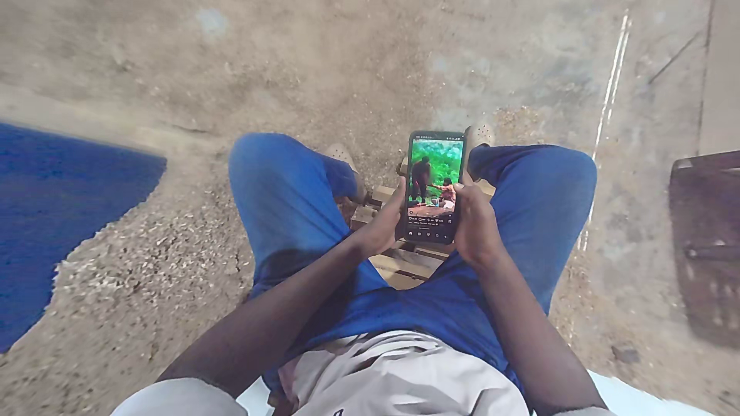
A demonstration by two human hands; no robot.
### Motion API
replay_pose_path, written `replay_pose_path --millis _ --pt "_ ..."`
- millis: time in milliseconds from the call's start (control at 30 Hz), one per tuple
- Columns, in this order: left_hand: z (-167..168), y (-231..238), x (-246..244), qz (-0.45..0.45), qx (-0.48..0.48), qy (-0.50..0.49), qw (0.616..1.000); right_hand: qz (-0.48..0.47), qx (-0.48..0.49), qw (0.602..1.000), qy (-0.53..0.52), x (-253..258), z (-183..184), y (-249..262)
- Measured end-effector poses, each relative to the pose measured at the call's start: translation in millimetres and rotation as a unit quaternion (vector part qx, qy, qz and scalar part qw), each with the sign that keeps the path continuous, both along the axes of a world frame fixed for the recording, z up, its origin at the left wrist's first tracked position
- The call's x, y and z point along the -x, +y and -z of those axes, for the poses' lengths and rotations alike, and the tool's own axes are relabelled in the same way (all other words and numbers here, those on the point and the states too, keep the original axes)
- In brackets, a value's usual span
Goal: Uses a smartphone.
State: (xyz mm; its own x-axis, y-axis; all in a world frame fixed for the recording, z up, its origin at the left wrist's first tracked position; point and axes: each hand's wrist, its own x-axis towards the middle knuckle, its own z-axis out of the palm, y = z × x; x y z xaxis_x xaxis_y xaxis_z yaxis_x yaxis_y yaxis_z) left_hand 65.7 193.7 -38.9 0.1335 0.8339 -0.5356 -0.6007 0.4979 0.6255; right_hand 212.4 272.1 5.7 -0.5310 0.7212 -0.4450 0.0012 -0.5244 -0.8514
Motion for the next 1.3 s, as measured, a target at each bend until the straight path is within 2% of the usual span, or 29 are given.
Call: replay_pose_path --millis 100,233,433,700,833,933,1067,1300 --pt "-15 2 -5 -0.018 0.038 0.037 0.998 -0.001 0.003 1.000 0.001 0 0 0" --pt "5 -1 2 0.009 -0.022 0.003 1.000 -0.003 0.002 1.000 0.004 0 2 1" --pt "5 0 2 0.009 -0.031 -0.010 0.999 -0.003 0.004 1.000 0.006 1 2 1" --pt "-15 0 -5 -0.024 0.021 0.019 0.999 -0.003 0.000 1.000 0.007 0 2 1" --pt "-5 0 -1 -0.006 -0.003 -0.002 1.000 -0.003 -0.001 1.000 0.008 0 2 1" --pt "-11 1 -4 -0.016 0.018 0.011 1.000 0.001 0.001 1.000 0.007 1 1 1" --pt "4 0 2 0.008 -0.024 -0.020 0.999 0.004 0.001 1.000 0.003 1 2 1" --pt "4 1 2 0.008 -0.018 -0.006 1.000 0.003 -0.002 1.000 0.003 1 1 1"
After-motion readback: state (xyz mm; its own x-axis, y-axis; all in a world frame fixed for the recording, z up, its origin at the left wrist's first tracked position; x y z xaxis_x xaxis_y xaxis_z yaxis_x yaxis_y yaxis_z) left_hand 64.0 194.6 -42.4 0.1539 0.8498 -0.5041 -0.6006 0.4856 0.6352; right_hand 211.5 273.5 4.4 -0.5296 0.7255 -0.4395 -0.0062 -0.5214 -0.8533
